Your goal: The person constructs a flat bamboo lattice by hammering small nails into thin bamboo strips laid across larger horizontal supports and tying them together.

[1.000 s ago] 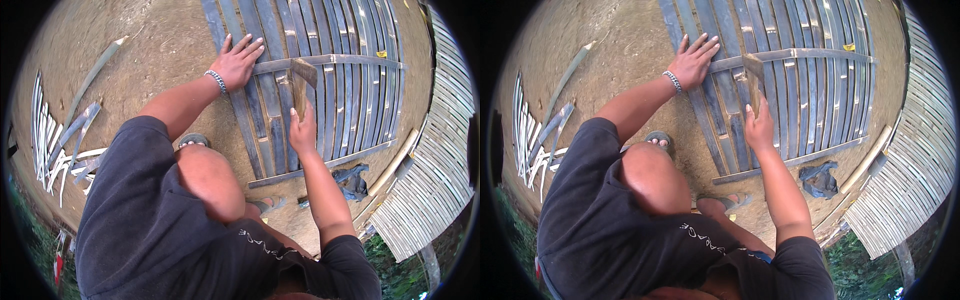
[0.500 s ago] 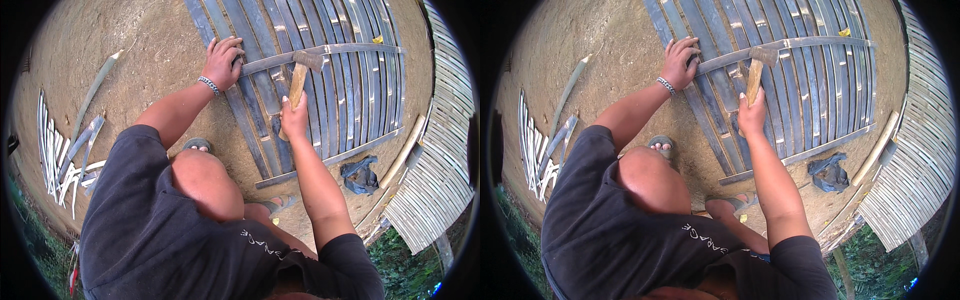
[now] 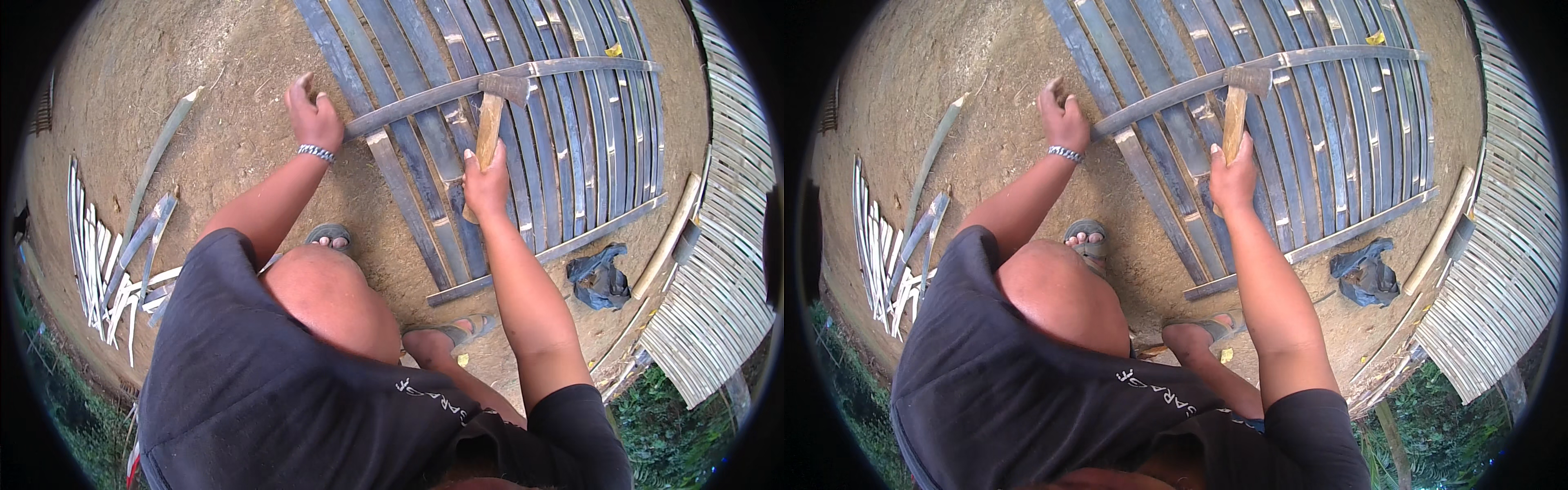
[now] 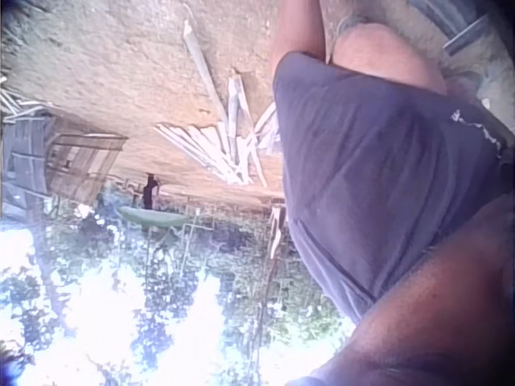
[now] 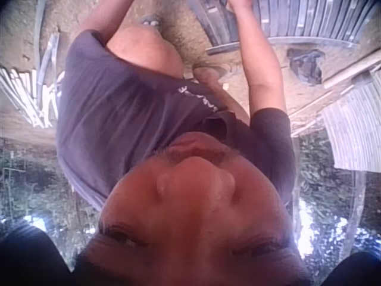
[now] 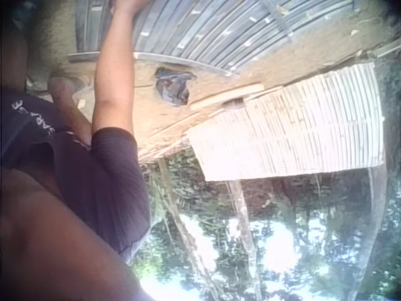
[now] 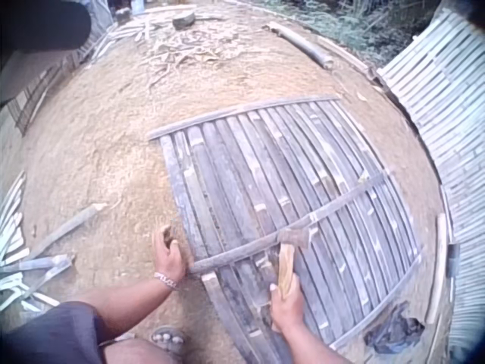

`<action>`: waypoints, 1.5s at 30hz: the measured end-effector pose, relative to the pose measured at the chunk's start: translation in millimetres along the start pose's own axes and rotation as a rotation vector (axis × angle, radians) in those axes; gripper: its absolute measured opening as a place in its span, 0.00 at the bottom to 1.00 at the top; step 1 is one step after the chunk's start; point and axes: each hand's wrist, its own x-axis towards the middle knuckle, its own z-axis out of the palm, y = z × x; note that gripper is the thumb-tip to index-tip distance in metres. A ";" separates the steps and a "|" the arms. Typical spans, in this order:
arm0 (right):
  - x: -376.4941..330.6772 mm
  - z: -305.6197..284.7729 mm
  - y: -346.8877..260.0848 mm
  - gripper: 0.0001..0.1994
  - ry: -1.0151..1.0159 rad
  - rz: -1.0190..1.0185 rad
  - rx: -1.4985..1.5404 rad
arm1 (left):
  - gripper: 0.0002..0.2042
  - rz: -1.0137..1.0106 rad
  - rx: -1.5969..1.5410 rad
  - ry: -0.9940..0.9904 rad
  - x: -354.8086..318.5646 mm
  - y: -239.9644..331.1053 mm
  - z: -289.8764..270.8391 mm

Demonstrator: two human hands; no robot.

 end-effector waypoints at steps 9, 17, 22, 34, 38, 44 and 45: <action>-103.7 0.9 -10.8 0.16 -0.154 0.107 0.073 | 0.17 -0.754 -0.702 -0.480 -63.9 0.1 -23.2; -148.0 6.2 9.3 0.19 -0.120 -0.228 -0.212 | 0.13 -0.847 -0.842 -0.568 -58.1 6.5 -37.0; -150.7 -5.6 -11.4 0.23 -0.282 -0.131 -0.197 | 0.13 -0.804 -0.882 -0.611 -57.2 10.9 -50.1; -171.8 -23.2 -66.8 0.18 -0.351 -0.207 -0.246 | 0.16 -0.679 -1.122 -0.784 -55.0 26.0 -84.6; -195.9 -31.4 -89.2 0.16 -0.296 -0.271 -0.121 | 0.21 -0.551 -1.246 -0.928 -46.4 26.4 -98.9; -195.7 -34.6 -88.2 0.20 -0.476 -0.281 0.005 | 0.28 -0.525 -1.192 -0.999 -34.8 25.6 -104.2; -198.1 -33.0 -86.9 0.19 -0.519 -0.224 0.028 | 0.28 -0.508 -1.187 -1.025 -31.4 24.3 -104.2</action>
